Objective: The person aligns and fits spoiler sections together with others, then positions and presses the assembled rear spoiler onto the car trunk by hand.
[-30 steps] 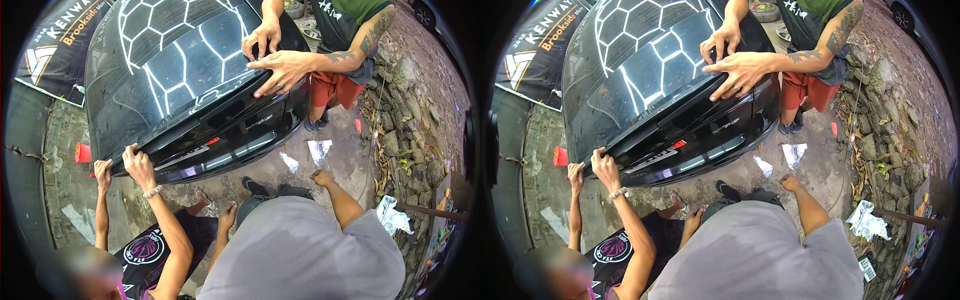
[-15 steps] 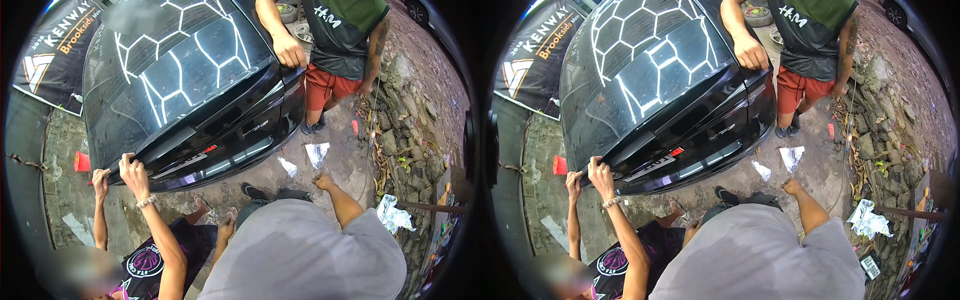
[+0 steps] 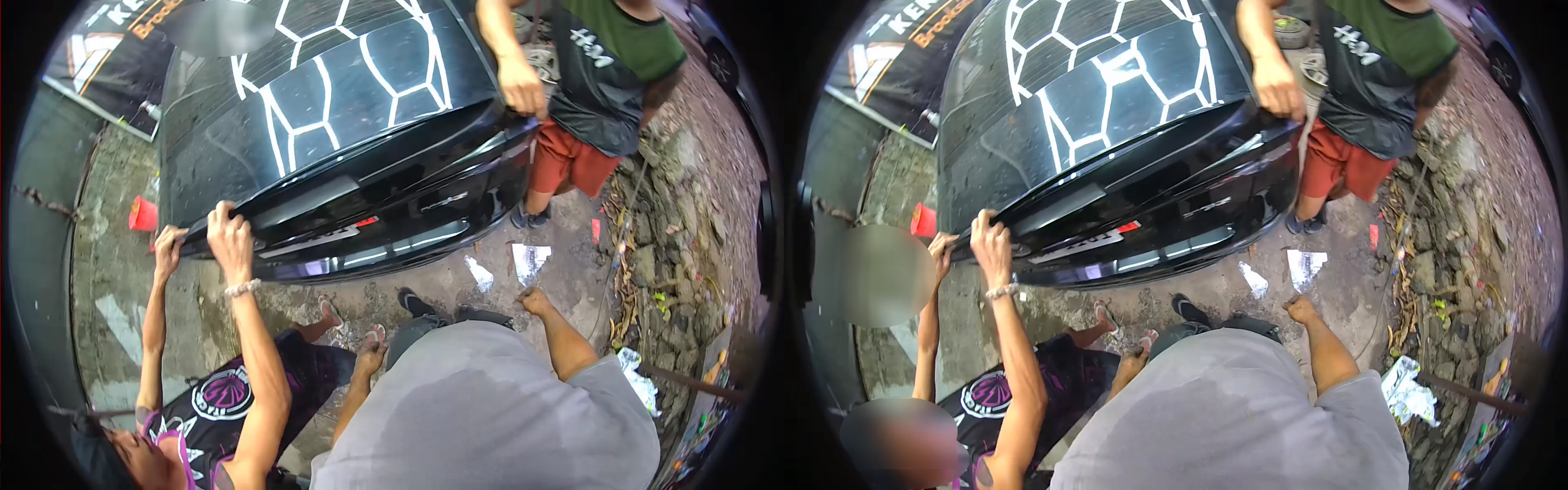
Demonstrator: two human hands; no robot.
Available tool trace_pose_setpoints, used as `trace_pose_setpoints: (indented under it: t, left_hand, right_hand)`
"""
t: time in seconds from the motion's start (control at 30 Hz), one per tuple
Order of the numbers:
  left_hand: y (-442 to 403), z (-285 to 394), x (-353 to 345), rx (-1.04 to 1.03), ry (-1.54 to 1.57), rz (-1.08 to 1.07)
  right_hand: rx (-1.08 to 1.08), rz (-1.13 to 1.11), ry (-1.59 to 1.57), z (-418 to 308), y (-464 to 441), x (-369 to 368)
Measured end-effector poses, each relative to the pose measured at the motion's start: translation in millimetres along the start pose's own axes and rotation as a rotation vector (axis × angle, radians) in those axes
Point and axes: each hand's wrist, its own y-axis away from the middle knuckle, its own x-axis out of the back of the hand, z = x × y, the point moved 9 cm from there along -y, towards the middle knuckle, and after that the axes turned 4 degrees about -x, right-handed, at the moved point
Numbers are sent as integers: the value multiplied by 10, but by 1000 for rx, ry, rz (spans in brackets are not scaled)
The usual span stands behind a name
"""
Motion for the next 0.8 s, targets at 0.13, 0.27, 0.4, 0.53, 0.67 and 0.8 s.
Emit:
trace_pose_setpoints:
  t: [0.13,0.27,0.4,0.53,0.67,0.8]
  left_hand:
    - [-129,-333,-223,-56,-159,14]
    - [-74,-463,-331,14,-137,9]
    - [42,-345,-262,-56,-135,136]
    - [83,-374,-332,23,-166,87]
    - [102,-490,-527,18,-115,79]
    - [136,-578,-693,1,-95,70]
  right_hand:
    - [-163,-107,-37,133,21,-41]
    - [-156,-114,-121,20,78,34]
    - [-171,-112,-168,-29,29,82]
    - [-164,-101,-169,-30,4,125]
    - [-170,-136,-195,110,6,78]
    - [-174,-120,-194,146,129,59]
